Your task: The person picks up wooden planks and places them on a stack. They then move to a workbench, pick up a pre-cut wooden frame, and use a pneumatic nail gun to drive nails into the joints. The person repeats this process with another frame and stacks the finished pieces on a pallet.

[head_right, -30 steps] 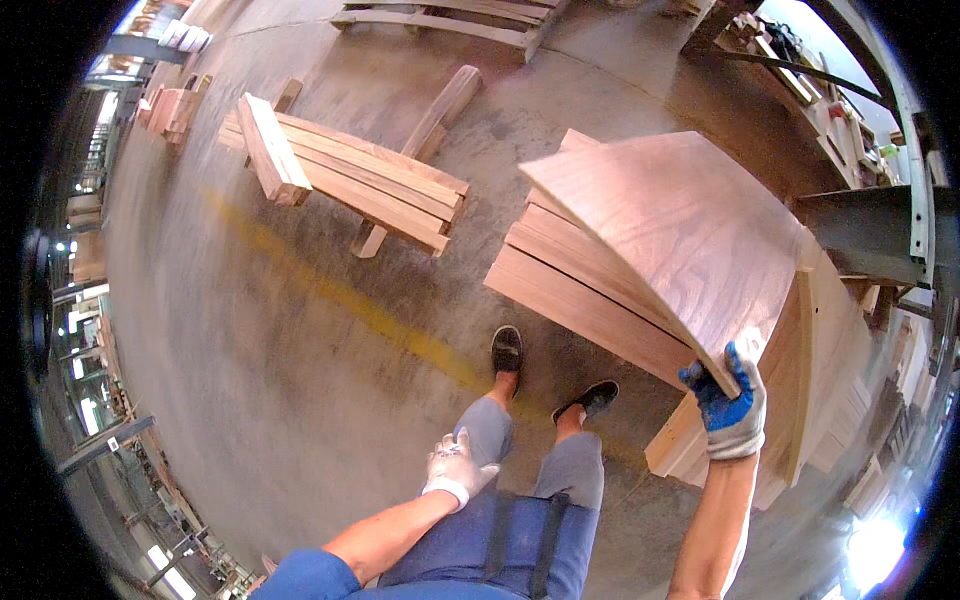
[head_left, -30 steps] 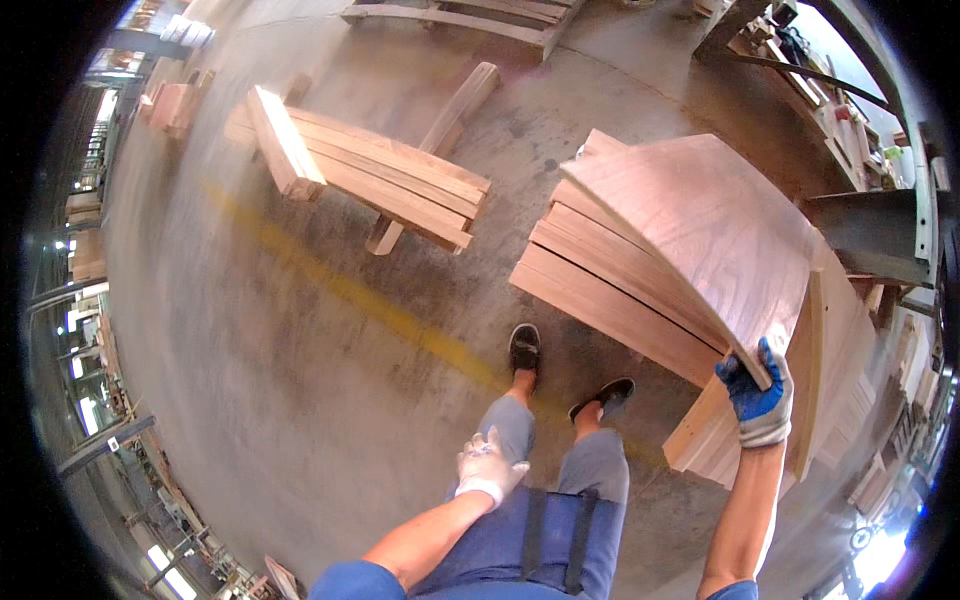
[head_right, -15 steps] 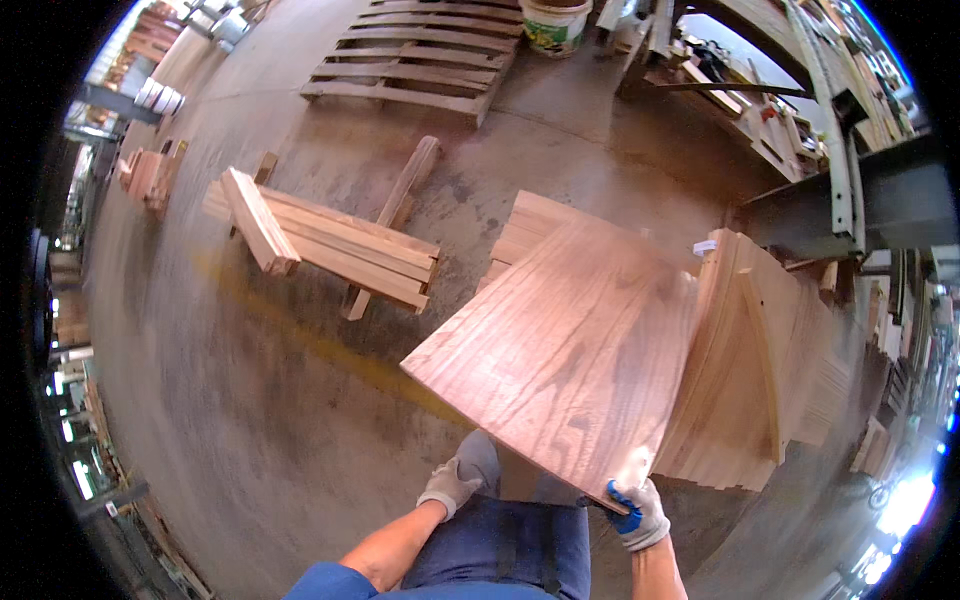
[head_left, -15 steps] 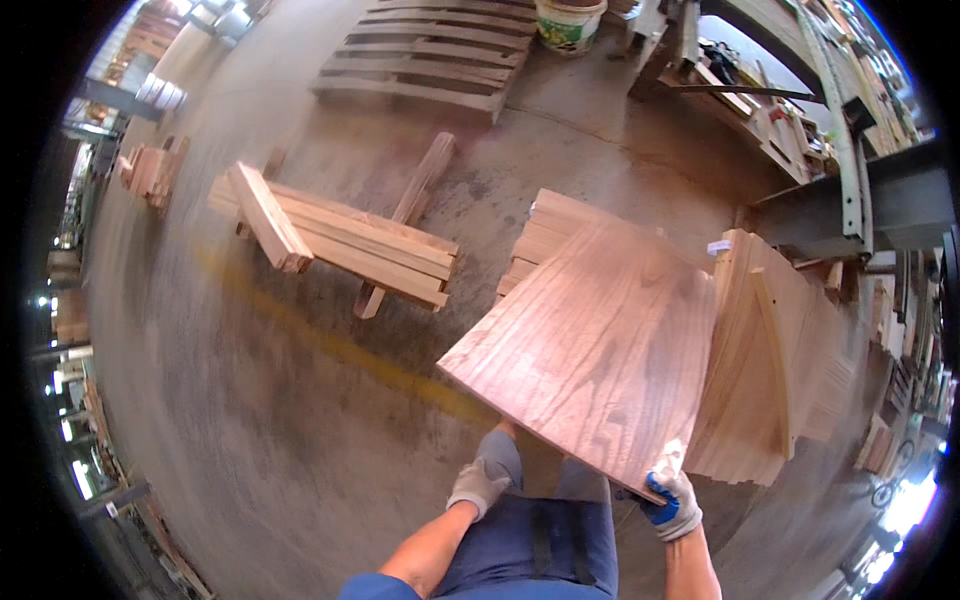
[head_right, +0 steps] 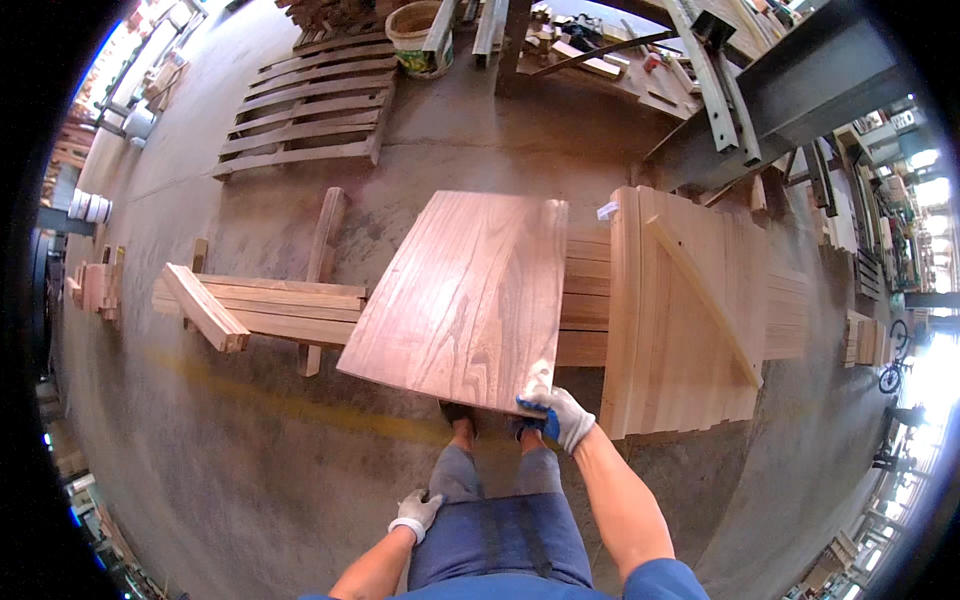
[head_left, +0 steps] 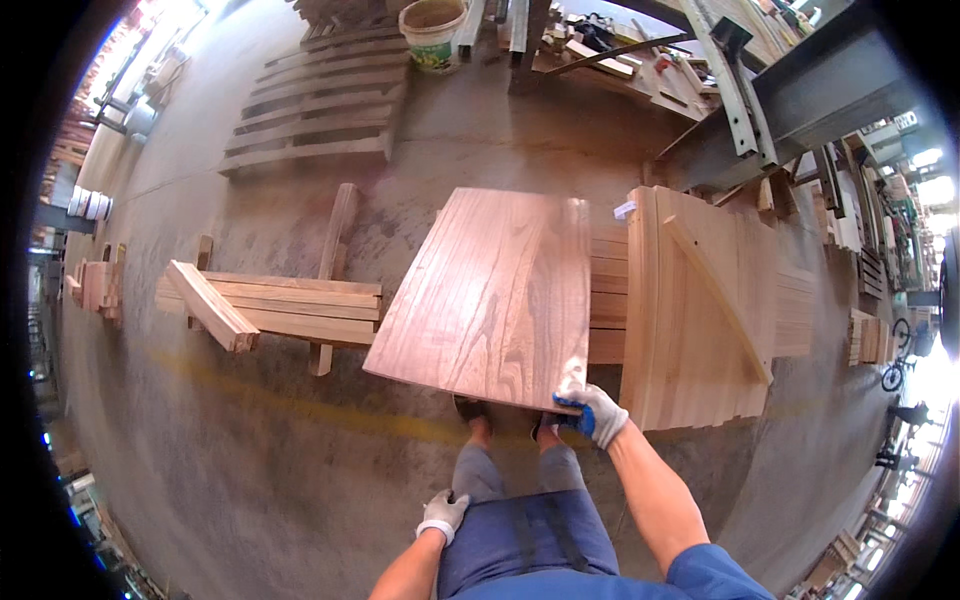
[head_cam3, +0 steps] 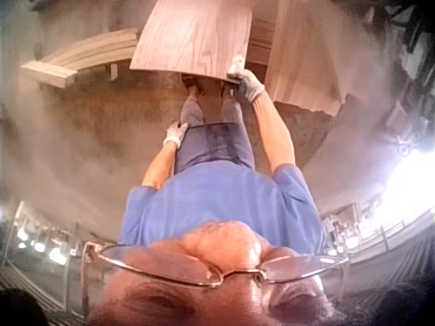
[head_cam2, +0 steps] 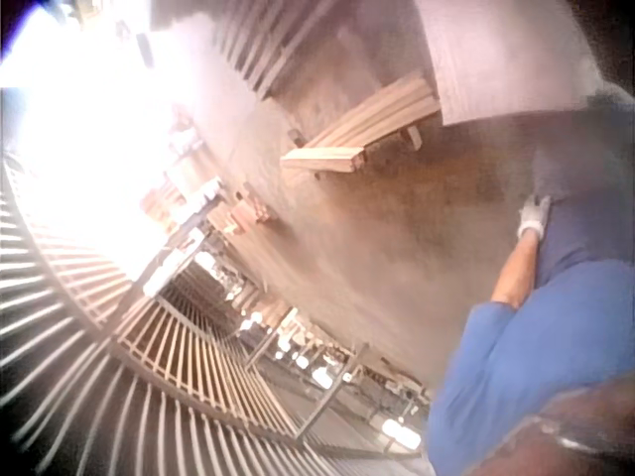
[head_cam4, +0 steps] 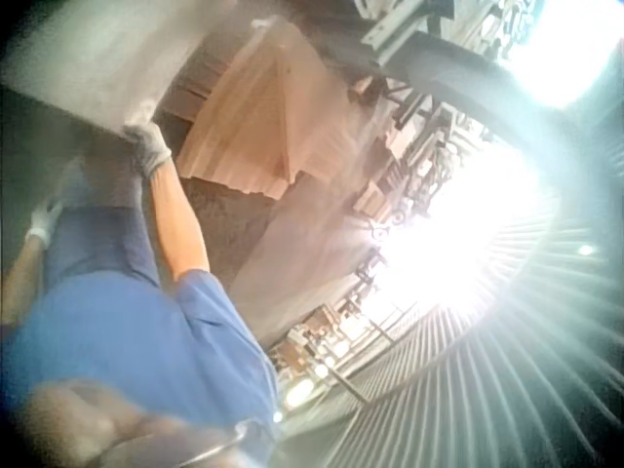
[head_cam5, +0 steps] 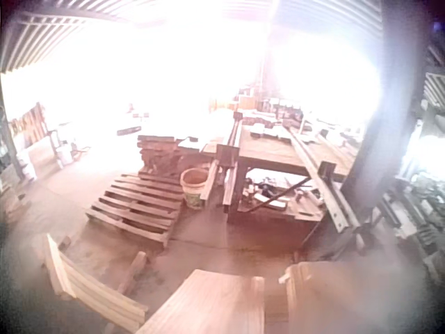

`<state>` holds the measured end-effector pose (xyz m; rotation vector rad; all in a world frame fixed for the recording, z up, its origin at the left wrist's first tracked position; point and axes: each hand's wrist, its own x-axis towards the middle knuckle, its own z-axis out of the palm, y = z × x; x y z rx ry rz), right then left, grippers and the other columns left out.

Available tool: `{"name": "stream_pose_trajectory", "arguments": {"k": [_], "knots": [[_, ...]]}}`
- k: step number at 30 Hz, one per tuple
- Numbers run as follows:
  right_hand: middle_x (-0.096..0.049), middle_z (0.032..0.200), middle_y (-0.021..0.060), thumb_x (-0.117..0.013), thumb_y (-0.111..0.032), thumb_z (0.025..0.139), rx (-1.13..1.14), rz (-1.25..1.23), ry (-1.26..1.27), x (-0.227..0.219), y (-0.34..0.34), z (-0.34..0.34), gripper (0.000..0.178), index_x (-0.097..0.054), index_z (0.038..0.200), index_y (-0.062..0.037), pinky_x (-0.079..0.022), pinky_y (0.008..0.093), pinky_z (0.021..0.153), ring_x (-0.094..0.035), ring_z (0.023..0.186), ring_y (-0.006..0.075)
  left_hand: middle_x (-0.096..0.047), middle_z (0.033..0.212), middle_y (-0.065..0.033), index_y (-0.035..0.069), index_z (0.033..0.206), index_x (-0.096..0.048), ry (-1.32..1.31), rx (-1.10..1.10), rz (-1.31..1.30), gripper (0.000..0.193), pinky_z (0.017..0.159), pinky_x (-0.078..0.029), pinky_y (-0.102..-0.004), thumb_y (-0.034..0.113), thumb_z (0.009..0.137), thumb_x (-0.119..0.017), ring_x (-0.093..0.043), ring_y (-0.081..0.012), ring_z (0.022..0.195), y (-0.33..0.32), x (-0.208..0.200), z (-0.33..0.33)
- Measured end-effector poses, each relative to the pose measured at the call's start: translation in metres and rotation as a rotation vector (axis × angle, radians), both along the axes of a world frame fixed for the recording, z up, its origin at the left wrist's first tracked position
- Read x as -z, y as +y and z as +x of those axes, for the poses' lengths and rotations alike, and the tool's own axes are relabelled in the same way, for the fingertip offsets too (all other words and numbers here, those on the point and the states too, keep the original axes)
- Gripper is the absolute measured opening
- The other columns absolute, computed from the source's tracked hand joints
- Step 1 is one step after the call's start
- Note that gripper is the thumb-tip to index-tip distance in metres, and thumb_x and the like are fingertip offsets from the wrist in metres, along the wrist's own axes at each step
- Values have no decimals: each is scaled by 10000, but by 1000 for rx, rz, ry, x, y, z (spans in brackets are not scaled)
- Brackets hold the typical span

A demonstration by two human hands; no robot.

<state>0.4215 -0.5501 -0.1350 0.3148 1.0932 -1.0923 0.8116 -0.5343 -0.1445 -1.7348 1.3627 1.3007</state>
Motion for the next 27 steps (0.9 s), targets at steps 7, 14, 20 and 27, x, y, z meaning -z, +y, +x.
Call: {"name": "stream_pose_trajectory", "arguments": {"k": [7, 14, 20, 27], "knots": [[-693, 975, 134, -698, -117, 896, 77, 365, 4, 95, 53, 2, 259, -646, 1146, -79, -622, 426, 698, -697, 764, 329, -637, 1307, -200, 11, 1309, -616, -21, -55, -6, 606, 1072, -429, -367, 430, 879, -695, -596, -323, 1240, 13, 6, 10], [-751, 822, 84, -645, -346, 909, -1272, 367, 701, 82, 86, 29, 275, -777, 960, -110, -565, 352, 755, -724, 777, 196, -655, 1287, -180, 30, 1292, -634, -39, -16, -25, 553, 1055, -445, -355, 402, 888, -703, -616, -303, 1218, 19, 14, 7], [-738, 839, 70, -686, -201, 898, -975, 329, 655, 31, 118, 52, 203, -760, 1017, -55, -553, 306, 659, -686, 716, 145, -668, 1266, -175, 40, 1275, -649, -24, -39, -14, 522, 1040, -455, -348, 382, 887, -718, -626, -297, 1201, 12, -3, 2], [-717, 882, 47, -680, -228, 927, -781, 399, 589, -13, 162, 35, 232, -725, 1084, -63, -544, 317, 629, -673, 740, 149, -679, 1251, -166, 42, 1253, -667, 24, -14, -57, 480, 1009, -470, -346, 351, 890, -727, -639, -282, 1185, -6, -23, -6]]}}
